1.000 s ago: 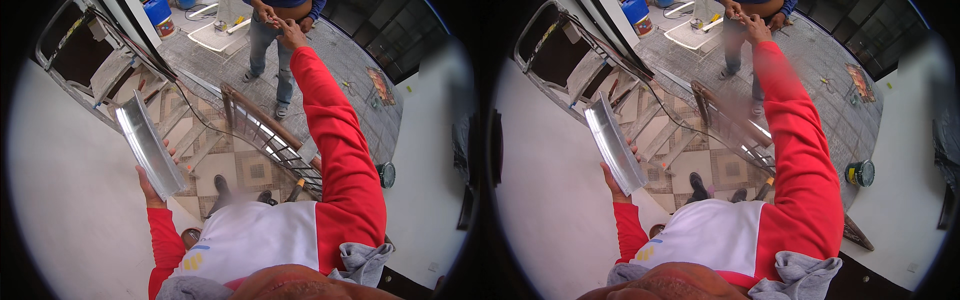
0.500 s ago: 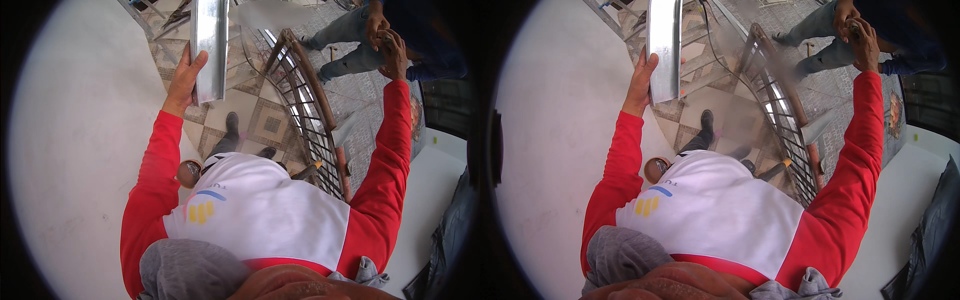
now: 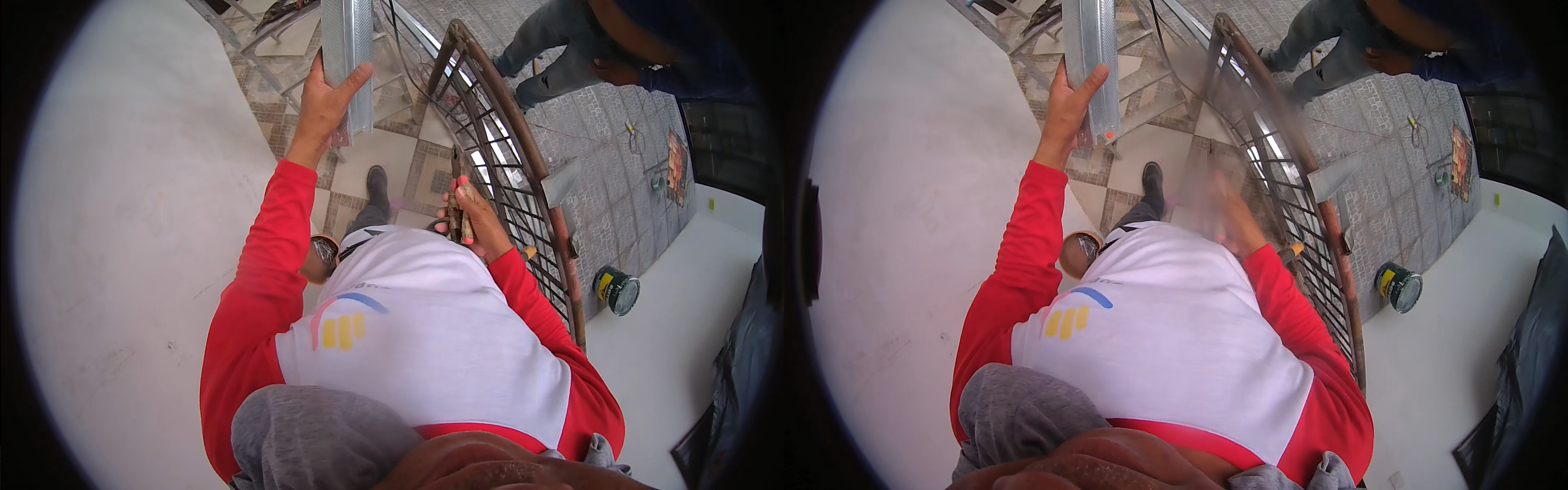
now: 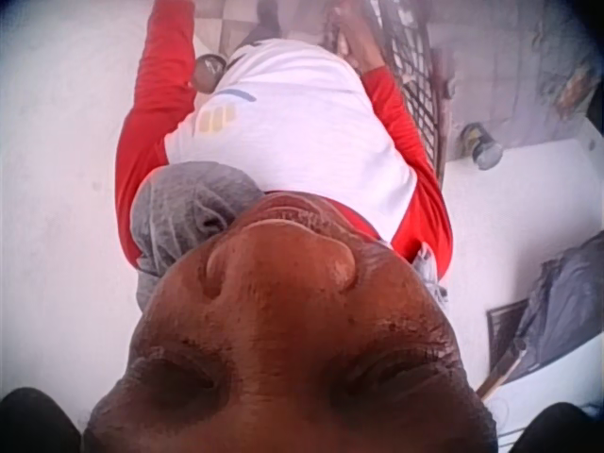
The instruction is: The person uses tin snips to cut a long metal strip into smaller pieces. They repeatedly measure the strip against a curved metal railing, cut it, and then fit the piece into the railing structure.
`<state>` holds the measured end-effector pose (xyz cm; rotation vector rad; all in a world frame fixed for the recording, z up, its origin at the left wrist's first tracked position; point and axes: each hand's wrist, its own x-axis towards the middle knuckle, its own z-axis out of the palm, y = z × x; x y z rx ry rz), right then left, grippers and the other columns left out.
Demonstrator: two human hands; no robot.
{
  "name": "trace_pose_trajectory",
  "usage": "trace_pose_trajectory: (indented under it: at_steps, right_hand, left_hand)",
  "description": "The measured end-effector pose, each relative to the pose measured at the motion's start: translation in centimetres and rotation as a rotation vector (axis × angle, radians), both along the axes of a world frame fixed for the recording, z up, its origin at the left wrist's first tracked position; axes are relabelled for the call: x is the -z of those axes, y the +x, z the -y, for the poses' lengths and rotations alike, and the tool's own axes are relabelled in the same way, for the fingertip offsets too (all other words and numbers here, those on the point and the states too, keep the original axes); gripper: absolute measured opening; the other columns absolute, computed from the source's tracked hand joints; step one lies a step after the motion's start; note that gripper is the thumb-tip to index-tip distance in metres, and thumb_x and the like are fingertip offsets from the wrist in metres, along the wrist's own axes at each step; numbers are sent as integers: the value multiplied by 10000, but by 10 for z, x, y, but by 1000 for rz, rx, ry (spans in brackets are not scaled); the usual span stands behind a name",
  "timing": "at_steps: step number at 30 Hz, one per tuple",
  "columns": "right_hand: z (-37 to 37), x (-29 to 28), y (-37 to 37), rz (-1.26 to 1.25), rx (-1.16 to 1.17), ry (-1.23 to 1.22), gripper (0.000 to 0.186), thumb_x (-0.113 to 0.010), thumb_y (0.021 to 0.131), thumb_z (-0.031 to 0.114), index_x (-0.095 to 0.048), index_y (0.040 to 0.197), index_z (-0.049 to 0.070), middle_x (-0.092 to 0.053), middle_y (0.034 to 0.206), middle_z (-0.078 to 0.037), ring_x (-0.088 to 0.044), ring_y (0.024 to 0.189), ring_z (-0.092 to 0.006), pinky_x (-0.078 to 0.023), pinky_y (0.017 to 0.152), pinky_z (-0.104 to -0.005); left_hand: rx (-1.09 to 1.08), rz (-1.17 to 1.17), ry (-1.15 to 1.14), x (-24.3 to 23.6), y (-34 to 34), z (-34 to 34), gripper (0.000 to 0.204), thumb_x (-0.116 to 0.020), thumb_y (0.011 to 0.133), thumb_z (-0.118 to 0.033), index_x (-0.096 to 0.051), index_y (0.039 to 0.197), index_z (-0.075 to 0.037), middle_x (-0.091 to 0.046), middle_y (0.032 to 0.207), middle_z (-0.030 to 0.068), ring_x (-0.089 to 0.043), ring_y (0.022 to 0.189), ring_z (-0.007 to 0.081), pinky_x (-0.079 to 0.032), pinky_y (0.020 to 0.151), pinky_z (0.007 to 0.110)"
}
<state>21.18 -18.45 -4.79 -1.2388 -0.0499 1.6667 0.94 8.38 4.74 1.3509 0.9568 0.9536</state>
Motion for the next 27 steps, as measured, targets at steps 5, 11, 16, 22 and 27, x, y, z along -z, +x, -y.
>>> trace_pose_trajectory:
  at_steps: [5,11,16,22,27]
  right_hand:
    - [-15,-42,-11,1063,-562,593,541,-722,917,123,-459,1385,52,-605,1193,-79,-622,949,-146,-546,767,-292]
    - [-55,-86,0,651,-698,350,550,-708,879,135,-532,1393,50,-595,1222,-52,-564,1129,-163,-451,1010,-320]
    - [-73,-98,0,790,-753,612,592,-740,847,194,-555,1390,49,-570,1310,-115,-549,1227,-260,-441,1061,-371]
    - [-86,-87,1,1127,-883,670,659,-751,819,207,-539,1422,47,-531,1386,-183,-511,1295,-364,-474,1061,-418]
    - [-100,-86,-2,1316,-929,738,538,-708,827,178,-594,1331,29,-544,1364,-214,-597,1193,-400,-500,972,-446]
  left_hand:
    - [4,20,39,5,4,3,886,-860,827,-445,-441,1461,11,-624,1314,144,-622,1168,219,-496,1012,340]
    - [16,-49,128,10,6,3,885,-855,825,-454,-450,1455,17,-631,1309,157,-631,1170,233,-501,1009,352]
    - [12,-183,241,16,-2,0,925,-855,811,-484,-443,1457,34,-654,1280,191,-660,1141,248,-514,990,360]
    - [-17,-249,303,18,-6,1,933,-850,815,-485,-434,1467,36,-663,1266,217,-677,1124,282,-513,996,364]
    - [0,-333,377,16,-2,10,904,-856,812,-452,-446,1472,9,-676,1258,192,-679,1121,288,-519,986,378]
